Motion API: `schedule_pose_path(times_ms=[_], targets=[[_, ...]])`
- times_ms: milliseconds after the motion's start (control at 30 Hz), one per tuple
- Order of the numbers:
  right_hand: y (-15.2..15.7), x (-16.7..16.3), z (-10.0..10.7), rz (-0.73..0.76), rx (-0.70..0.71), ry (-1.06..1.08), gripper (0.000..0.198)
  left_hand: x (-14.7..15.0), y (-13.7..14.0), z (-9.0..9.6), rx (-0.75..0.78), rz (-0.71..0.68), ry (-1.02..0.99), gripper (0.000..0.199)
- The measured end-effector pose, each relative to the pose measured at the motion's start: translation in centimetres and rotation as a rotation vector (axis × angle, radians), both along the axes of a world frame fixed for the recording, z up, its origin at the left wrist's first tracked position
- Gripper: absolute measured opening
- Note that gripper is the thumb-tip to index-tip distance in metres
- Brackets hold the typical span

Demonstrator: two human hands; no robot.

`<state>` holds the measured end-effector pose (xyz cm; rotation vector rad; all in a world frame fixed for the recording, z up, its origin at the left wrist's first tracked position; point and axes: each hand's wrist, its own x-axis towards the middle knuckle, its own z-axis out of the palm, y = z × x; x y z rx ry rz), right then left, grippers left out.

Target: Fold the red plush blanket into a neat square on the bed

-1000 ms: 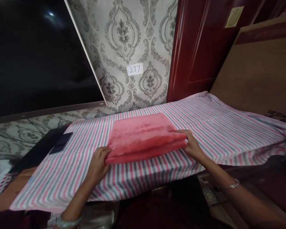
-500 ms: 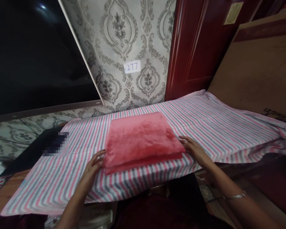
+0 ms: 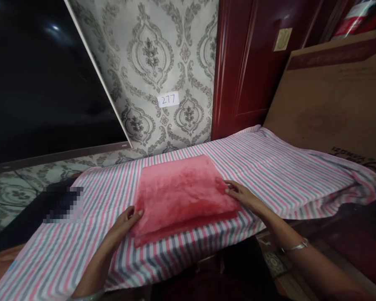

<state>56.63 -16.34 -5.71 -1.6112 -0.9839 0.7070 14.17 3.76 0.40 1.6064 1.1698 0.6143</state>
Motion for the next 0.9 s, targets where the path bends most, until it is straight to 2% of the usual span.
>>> schedule_pose_path(times_ms=[133,233,300,400,633,900], targets=[[4.7,1.7,2.7,-0.077,0.051,0.146,0.041,2.1,3.7,2.1,-0.029,0.029,-0.03,0.063],[9.1,2.8,4.3,-0.148,0.04,0.256,0.031,4.5,6.9,3.0,-0.136,0.046,-0.072,0.053],[11.6,3.3,4.7,-0.158,0.027,0.278,0.027,5.9,8.9,3.1,-0.163,0.072,-0.09,0.048],[14.3,3.9,4.5,-0.147,0.005,0.298,0.019,7.2,11.4,2.7,-0.111,0.104,-0.075,0.047],[17.4,5.0,3.1,-0.085,0.01,0.33,0.025,9.0,15.2,2.6,-0.032,0.157,0.074,0.043],[18.7,6.0,2.5,-0.001,0.133,0.236,0.029,10.5,15.9,1.9,0.059,0.231,0.111,0.024]])
